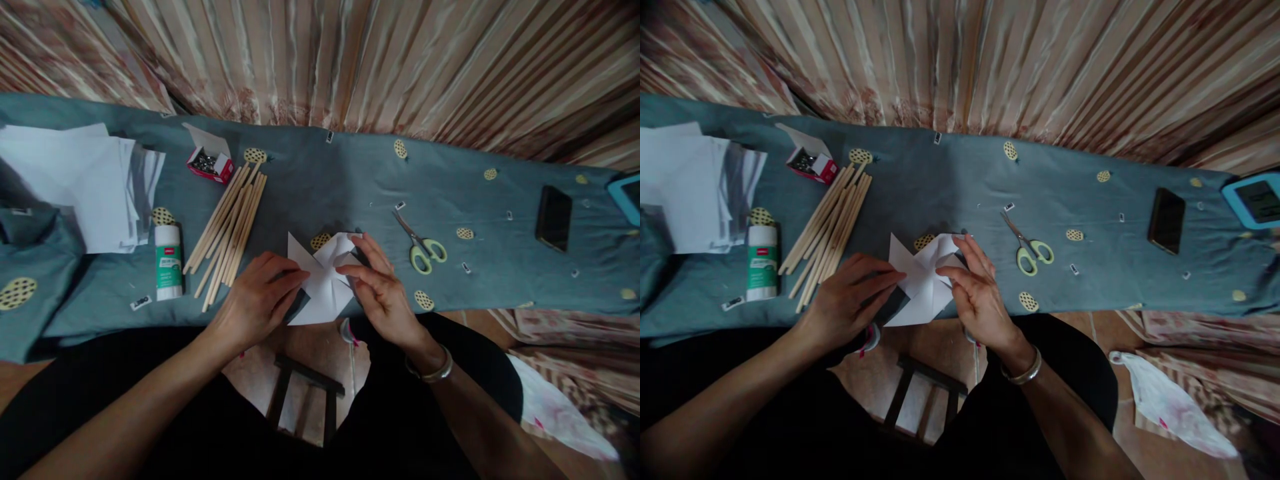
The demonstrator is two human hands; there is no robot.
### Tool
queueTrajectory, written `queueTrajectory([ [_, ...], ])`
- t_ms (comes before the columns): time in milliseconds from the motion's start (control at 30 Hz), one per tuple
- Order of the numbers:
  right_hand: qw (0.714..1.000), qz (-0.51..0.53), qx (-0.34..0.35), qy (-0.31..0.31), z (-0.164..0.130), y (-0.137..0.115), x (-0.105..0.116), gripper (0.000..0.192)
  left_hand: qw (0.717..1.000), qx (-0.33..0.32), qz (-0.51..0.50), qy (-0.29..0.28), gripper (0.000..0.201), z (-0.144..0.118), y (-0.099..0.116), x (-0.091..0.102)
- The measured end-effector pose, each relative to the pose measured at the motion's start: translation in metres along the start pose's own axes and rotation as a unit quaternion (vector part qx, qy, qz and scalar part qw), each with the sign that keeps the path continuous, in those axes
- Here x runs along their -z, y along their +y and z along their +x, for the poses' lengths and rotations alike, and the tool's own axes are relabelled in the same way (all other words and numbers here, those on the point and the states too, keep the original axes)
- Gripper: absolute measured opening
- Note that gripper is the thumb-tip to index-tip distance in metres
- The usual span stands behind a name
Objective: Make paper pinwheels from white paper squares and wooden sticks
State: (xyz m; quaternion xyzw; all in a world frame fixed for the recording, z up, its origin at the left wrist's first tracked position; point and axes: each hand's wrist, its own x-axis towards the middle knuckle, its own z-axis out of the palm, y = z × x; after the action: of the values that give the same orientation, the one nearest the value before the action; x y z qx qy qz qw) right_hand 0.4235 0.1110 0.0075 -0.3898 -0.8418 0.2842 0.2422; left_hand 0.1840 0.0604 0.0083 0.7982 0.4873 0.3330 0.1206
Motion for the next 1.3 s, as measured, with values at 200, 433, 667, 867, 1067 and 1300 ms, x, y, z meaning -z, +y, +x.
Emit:
queueTrajectory([
  [200,0.996,-0.07,0.042,-0.029,-0.004,-0.001,-0.001,0.033,1.0,-0.002,-0.007,0.003,0.019,0.0,0.0,-0.001],
  [433,0.99,-0.132,0.056,-0.015,-0.01,-0.007,-0.01,0.03,1.0,-0.001,-0.002,0.004,0.019,0.001,0.002,0.002],
  [667,0.993,-0.111,0.032,-0.002,-0.016,-0.003,-0.018,0.035,1.0,0.008,-0.012,0.002,0.02,0.001,0.003,0.002],
  [867,0.999,-0.011,-0.011,-0.042,-0.008,0.001,-0.003,0.033,1.0,-0.005,-0.017,0.009,0.02,0.004,0.002,-0.001],
  [1067,0.991,0.115,-0.067,-0.006,-0.002,0.001,0.009,0.032,1.0,-0.002,-0.007,0.011,0.021,0.005,0.001,0.001],
  [1300,0.992,0.026,-0.106,0.057,0.002,0.002,0.011,0.038,0.999,0.036,-0.004,0.024,0.02,0.002,-0.002,0.008],
])
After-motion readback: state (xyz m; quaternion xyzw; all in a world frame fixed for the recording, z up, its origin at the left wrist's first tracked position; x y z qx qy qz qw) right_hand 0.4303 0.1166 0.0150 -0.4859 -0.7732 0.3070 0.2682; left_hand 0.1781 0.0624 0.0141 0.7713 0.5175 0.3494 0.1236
